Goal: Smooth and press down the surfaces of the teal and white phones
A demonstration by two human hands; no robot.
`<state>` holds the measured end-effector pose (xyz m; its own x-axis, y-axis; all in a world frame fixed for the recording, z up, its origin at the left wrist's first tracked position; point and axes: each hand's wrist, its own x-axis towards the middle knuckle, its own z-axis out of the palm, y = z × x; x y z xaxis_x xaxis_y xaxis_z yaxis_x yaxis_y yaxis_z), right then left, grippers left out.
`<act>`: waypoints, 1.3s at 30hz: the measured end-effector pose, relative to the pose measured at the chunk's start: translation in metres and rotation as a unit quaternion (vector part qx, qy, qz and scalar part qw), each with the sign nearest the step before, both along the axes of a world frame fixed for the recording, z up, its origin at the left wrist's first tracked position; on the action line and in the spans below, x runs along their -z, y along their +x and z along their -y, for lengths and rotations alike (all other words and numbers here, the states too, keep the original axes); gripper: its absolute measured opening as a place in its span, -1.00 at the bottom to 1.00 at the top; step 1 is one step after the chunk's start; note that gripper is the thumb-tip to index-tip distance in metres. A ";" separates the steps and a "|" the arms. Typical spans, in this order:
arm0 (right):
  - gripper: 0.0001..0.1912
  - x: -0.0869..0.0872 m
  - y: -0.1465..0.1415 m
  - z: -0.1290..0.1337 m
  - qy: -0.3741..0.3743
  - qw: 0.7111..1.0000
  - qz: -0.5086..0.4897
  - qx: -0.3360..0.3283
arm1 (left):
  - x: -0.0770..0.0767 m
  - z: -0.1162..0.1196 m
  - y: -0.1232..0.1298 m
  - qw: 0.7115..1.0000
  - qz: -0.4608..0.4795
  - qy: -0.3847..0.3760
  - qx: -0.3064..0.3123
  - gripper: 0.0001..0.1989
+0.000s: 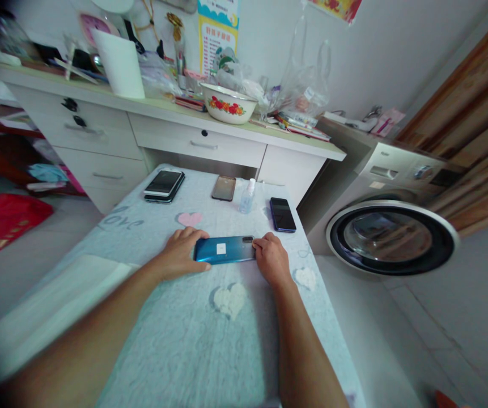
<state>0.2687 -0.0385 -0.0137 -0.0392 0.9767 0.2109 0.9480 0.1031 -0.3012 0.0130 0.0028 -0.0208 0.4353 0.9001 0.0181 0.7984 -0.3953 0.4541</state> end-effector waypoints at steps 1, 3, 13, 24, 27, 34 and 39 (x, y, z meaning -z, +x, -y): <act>-0.73 0.001 0.000 -0.001 0.005 1.000 -0.004 0.000 | 0.000 0.000 0.000 1.000 -0.001 0.000 0.001 -0.35; -0.73 0.002 0.000 -0.002 0.011 1.000 -0.009 -0.004 | 0.000 0.000 0.000 1.000 -0.001 0.001 0.001 -0.35; -0.72 0.005 -0.003 -0.011 0.021 1.000 -0.002 -0.006 | 0.001 0.000 0.000 1.000 0.006 0.003 0.001 -0.36; -0.70 0.002 -0.010 -0.014 0.010 1.000 0.015 0.010 | -0.003 0.002 0.001 1.000 0.003 -0.001 -0.003 -0.36; -0.69 0.000 -0.013 -0.013 0.004 0.999 0.029 0.015 | -0.004 0.002 0.001 1.000 0.002 -0.002 -0.005 -0.35; -0.68 -0.010 -0.016 -0.017 -0.030 0.995 0.093 0.013 | -0.006 0.003 0.000 1.000 0.006 -0.006 -0.005 -0.35; -0.68 -0.015 -0.020 -0.024 -0.066 0.991 0.116 0.025 | -0.001 0.002 -0.001 1.000 0.007 0.011 0.002 -0.33</act>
